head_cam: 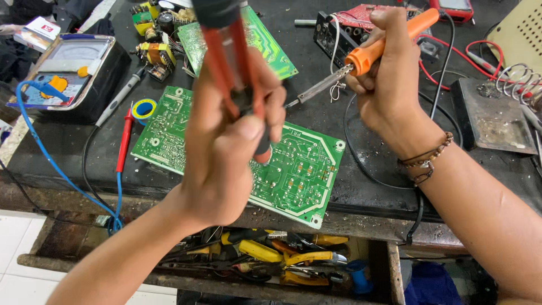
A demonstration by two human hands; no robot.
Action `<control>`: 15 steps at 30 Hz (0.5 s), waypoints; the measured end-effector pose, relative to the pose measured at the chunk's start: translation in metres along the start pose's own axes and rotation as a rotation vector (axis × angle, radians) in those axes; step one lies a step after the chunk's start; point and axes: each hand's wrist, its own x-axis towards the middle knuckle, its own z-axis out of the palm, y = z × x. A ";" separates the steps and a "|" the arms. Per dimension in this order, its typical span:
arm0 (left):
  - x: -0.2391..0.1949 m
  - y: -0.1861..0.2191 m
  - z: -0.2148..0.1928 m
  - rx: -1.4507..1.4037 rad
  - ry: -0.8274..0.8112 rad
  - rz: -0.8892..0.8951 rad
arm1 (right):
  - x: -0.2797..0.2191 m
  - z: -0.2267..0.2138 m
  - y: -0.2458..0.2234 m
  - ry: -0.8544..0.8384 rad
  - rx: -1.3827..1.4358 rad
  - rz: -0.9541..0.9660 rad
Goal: The person uses a soldering iron and solder wire to work on a green circuit board. They apply solder to various points on the board while holding the iron in one hand and the solder in the other. The person also uses a hot air gun to heat the board at different times.
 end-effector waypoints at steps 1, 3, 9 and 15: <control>-0.007 0.011 -0.006 -0.217 0.142 -0.119 | 0.004 -0.001 0.003 0.002 0.064 0.026; -0.023 0.029 -0.022 -0.438 0.287 -0.239 | 0.005 -0.001 0.006 0.006 0.126 0.055; -0.077 0.028 -0.100 -0.468 0.228 -0.155 | -0.017 0.008 0.007 -0.130 0.055 0.049; -0.133 -0.039 -0.160 -0.565 0.391 -0.057 | -0.037 0.010 0.013 -0.161 -0.152 -0.076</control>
